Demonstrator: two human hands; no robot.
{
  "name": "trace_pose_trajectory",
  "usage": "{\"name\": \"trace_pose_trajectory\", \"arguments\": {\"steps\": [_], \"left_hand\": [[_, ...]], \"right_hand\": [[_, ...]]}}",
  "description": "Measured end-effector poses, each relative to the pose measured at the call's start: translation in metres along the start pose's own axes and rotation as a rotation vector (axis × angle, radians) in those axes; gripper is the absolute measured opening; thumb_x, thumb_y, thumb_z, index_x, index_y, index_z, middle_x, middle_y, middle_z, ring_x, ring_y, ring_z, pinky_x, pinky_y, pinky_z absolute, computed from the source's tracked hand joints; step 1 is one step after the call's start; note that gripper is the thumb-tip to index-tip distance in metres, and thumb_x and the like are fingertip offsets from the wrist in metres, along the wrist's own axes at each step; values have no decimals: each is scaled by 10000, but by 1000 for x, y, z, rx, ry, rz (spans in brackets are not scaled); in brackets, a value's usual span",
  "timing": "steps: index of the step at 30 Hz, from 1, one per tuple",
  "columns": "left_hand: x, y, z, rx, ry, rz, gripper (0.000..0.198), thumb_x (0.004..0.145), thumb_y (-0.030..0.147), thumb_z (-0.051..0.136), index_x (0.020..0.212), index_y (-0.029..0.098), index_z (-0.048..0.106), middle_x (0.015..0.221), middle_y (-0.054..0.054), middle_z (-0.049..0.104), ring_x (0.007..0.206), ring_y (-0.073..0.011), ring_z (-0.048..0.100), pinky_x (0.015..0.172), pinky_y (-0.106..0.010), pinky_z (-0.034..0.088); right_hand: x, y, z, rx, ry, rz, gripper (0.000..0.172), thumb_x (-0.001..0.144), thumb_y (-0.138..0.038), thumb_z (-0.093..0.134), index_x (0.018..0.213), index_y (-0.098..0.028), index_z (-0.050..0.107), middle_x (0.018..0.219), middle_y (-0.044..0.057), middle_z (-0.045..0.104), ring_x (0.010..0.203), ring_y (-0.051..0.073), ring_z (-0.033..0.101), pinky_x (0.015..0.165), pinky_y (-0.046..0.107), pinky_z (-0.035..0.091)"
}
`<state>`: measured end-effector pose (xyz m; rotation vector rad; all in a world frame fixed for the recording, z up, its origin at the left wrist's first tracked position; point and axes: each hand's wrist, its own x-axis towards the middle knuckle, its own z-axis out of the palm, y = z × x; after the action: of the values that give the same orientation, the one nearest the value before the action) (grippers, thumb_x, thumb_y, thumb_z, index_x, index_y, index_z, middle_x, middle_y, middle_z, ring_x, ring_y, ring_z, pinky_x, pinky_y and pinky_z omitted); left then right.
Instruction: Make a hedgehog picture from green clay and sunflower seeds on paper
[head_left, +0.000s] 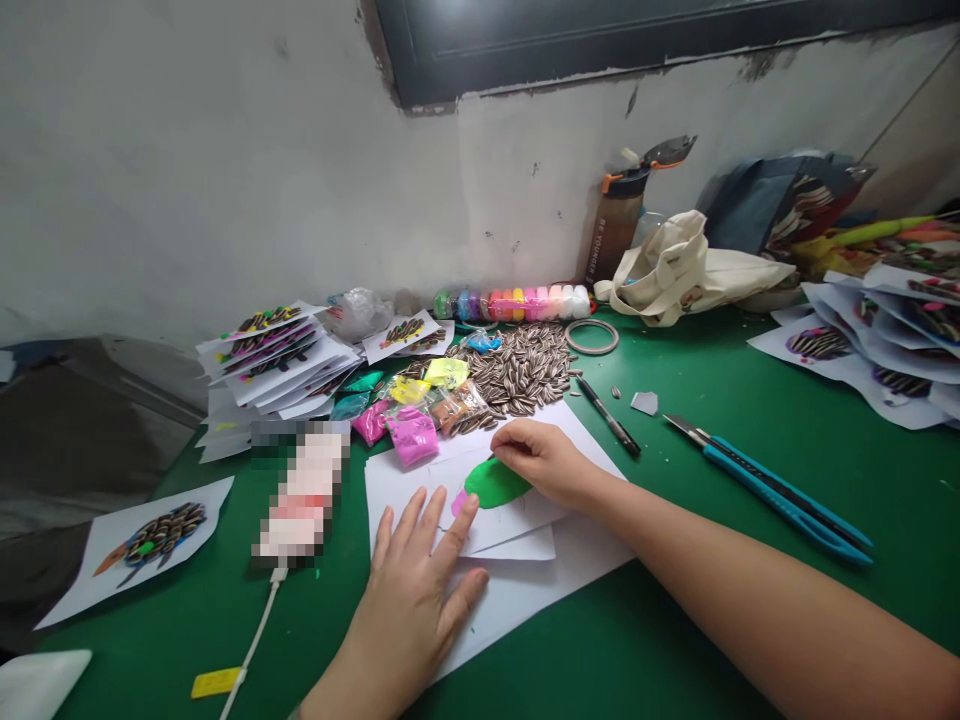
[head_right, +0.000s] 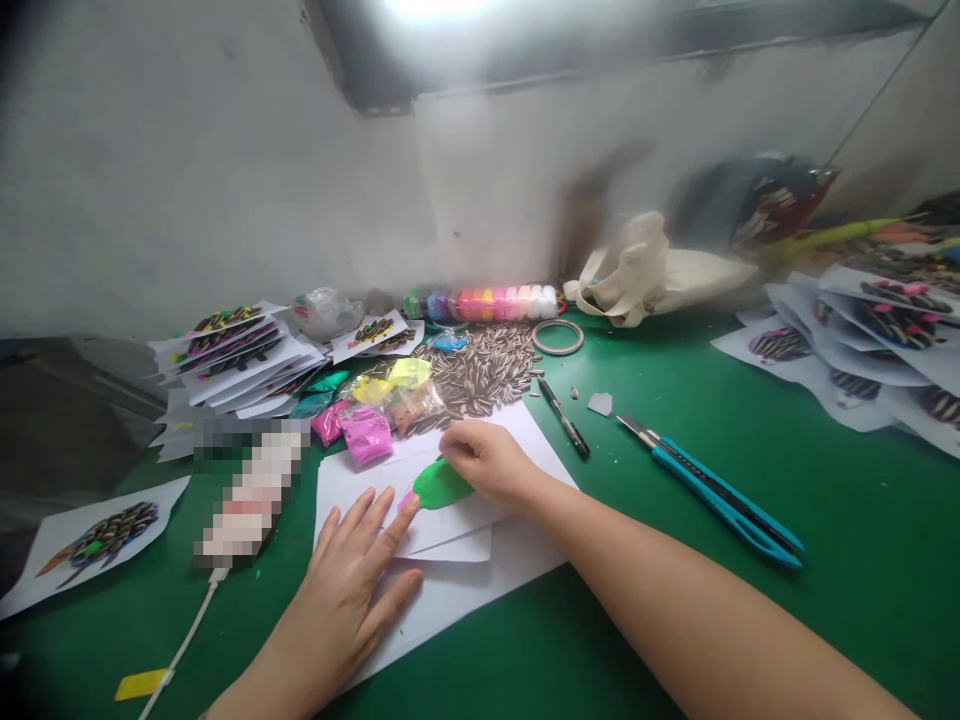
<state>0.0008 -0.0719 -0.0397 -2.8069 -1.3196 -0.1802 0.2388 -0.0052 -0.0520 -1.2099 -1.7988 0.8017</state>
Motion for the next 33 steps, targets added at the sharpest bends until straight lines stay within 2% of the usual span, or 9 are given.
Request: {"name": "trace_pose_trajectory", "arguments": {"steps": [3, 6, 13, 17, 20, 25, 30, 33], "left_hand": [[1, 0, 1, 16, 4, 7, 464, 927, 411, 487, 1384, 331, 477, 1449, -112, 472, 1333, -382, 395, 1000, -651, 365], [2, 1, 2, 9, 0, -3, 444, 922, 409, 496, 1358, 328, 508, 1447, -112, 475, 1330, -386, 398, 1000, -658, 361], [-1, 1, 1, -25, -7, -11, 581, 936, 396, 470, 1481, 282, 307, 1490, -108, 419, 1381, -348, 333, 1057, -635, 320], [1, 1, 1, -18, -24, -8, 466, 934, 402, 474, 1394, 339, 455, 1483, -91, 431, 1368, -367, 349, 1025, -655, 339], [1, 1, 0, -28, -19, -13, 451, 928, 398, 481, 1373, 328, 485, 1476, -93, 440, 1363, -370, 357, 1028, -661, 330], [-2, 1, -1, -33, -10, -15, 580, 936, 396, 464, 1477, 248, 318, 1492, -113, 413, 1384, -339, 333, 1064, -625, 322], [-1, -1, 1, 3, -26, -1, 520, 940, 420, 455, 1441, 297, 388, 1505, -82, 398, 1384, -346, 333, 1053, -624, 334], [-1, -1, 2, -3, -21, -8, 603, 940, 433, 451, 1491, 247, 287, 1507, -105, 390, 1388, -334, 328, 1071, -605, 324]], "right_hand": [[0, -1, 0, 0, 1, -3, 149, 836, -110, 544, 788, -197, 655, 776, 2, 653, 743, 137, 583, 690, 244, 438], [0, 0, 0, 4, 0, -3, 149, 839, -118, 541, 791, -200, 655, 773, 1, 652, 742, 138, 584, 690, 246, 439], [0, 3, 1, 4, 0, -11, 145, 838, -125, 538, 793, -202, 652, 777, 1, 654, 748, 139, 589, 696, 246, 442], [0, 3, 0, 22, -1, -8, 148, 842, -127, 534, 800, -202, 654, 784, 0, 654, 748, 135, 590, 693, 242, 443], [0, 2, 0, 28, 1, -4, 152, 842, -126, 534, 795, -203, 657, 785, -1, 655, 747, 135, 589, 690, 239, 443], [0, 1, 0, 31, 5, -5, 150, 840, -126, 541, 781, -205, 654, 769, -3, 649, 738, 135, 586, 691, 241, 445], [0, -2, -1, 32, 6, 3, 145, 843, -131, 544, 774, -203, 649, 768, -2, 645, 737, 135, 582, 689, 241, 442], [0, -3, -1, 31, 8, 6, 142, 842, -132, 545, 772, -201, 646, 765, -1, 642, 737, 135, 582, 688, 242, 441]]}}
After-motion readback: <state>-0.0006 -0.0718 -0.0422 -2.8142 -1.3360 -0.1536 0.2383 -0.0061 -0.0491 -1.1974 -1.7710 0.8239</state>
